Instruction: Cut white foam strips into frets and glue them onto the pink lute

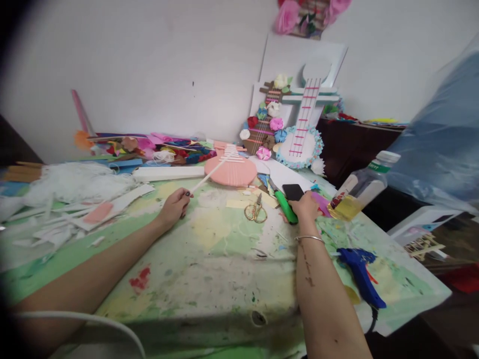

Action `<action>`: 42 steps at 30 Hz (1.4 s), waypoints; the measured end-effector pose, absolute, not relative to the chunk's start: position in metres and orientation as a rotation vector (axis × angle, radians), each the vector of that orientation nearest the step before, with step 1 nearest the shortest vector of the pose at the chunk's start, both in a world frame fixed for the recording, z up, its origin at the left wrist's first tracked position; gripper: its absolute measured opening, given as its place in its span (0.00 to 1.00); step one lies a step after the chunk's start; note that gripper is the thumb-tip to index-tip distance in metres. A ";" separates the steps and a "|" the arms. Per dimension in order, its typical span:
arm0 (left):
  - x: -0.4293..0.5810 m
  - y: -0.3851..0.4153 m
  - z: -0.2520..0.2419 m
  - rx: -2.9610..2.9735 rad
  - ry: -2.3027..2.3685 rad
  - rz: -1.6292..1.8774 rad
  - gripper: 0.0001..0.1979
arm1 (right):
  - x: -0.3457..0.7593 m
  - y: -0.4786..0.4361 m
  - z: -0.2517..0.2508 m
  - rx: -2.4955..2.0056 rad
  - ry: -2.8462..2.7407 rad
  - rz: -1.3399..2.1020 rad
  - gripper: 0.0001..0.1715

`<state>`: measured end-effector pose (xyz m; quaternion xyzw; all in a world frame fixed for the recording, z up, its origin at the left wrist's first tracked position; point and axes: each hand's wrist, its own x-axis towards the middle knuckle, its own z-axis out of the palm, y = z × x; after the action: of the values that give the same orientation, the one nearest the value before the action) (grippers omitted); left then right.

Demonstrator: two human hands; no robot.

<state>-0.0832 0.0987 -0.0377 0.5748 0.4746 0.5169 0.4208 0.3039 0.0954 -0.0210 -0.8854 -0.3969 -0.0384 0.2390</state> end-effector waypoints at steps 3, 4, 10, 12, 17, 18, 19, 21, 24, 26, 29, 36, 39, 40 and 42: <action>-0.083 0.098 -0.037 1.435 1.168 1.307 0.05 | 0.303 0.092 -0.019 -2.365 -1.131 -0.061 0.39; -0.082 0.098 -0.037 1.432 1.159 1.308 0.05 | 0.301 0.091 -0.018 -2.342 -1.139 -0.051 0.39; -0.079 0.097 -0.035 1.438 1.076 1.277 0.07 | 0.274 0.082 -0.003 -2.190 -1.111 -0.070 0.42; -0.076 0.095 -0.035 1.443 1.046 1.252 0.07 | 0.252 0.081 0.003 -1.994 -1.174 -0.014 0.40; -0.066 0.086 -0.033 1.444 0.983 1.175 0.06 | 0.167 0.082 0.000 -1.393 -1.451 0.495 0.23; -0.064 0.083 -0.033 1.445 0.970 1.155 0.06 | 0.150 0.082 -0.004 -1.320 -1.479 0.601 0.22; -0.062 0.081 -0.032 1.450 0.954 1.131 0.07 | 0.134 0.082 -0.008 -1.257 -1.483 0.701 0.20; -0.059 0.076 -0.032 1.472 0.918 1.069 0.08 | 0.109 0.084 -0.013 -1.153 -1.438 0.861 0.20; -0.056 0.069 -0.031 1.518 0.860 0.976 0.11 | 0.093 0.088 -0.013 -1.020 -1.350 1.013 0.19; -0.056 0.067 -0.030 1.537 0.835 0.927 0.12 | 0.092 0.090 -0.011 -0.960 -1.301 1.063 0.18; -0.057 0.064 -0.030 1.563 0.827 0.850 0.13 | 0.096 0.088 -0.011 -0.932 -1.273 1.105 0.17; -0.057 0.060 -0.030 1.569 0.799 0.810 0.18 | 0.095 0.077 -0.015 -1.088 -1.440 1.024 0.20; -0.057 0.058 -0.028 1.553 0.820 0.803 0.17 | 0.119 0.087 -0.001 -1.304 -1.473 0.769 0.21; -0.057 0.057 -0.027 1.545 0.829 0.805 0.16 | 0.134 0.090 0.005 -1.401 -1.453 0.639 0.20; -0.058 0.056 -0.026 1.534 0.851 0.817 0.16 | 0.172 0.093 0.014 -1.634 -1.365 0.333 0.20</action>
<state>-0.0577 0.0560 -0.0260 0.6527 0.3621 0.3476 0.5675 0.1717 0.0934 0.0144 -0.6679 -0.5578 0.1362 0.4735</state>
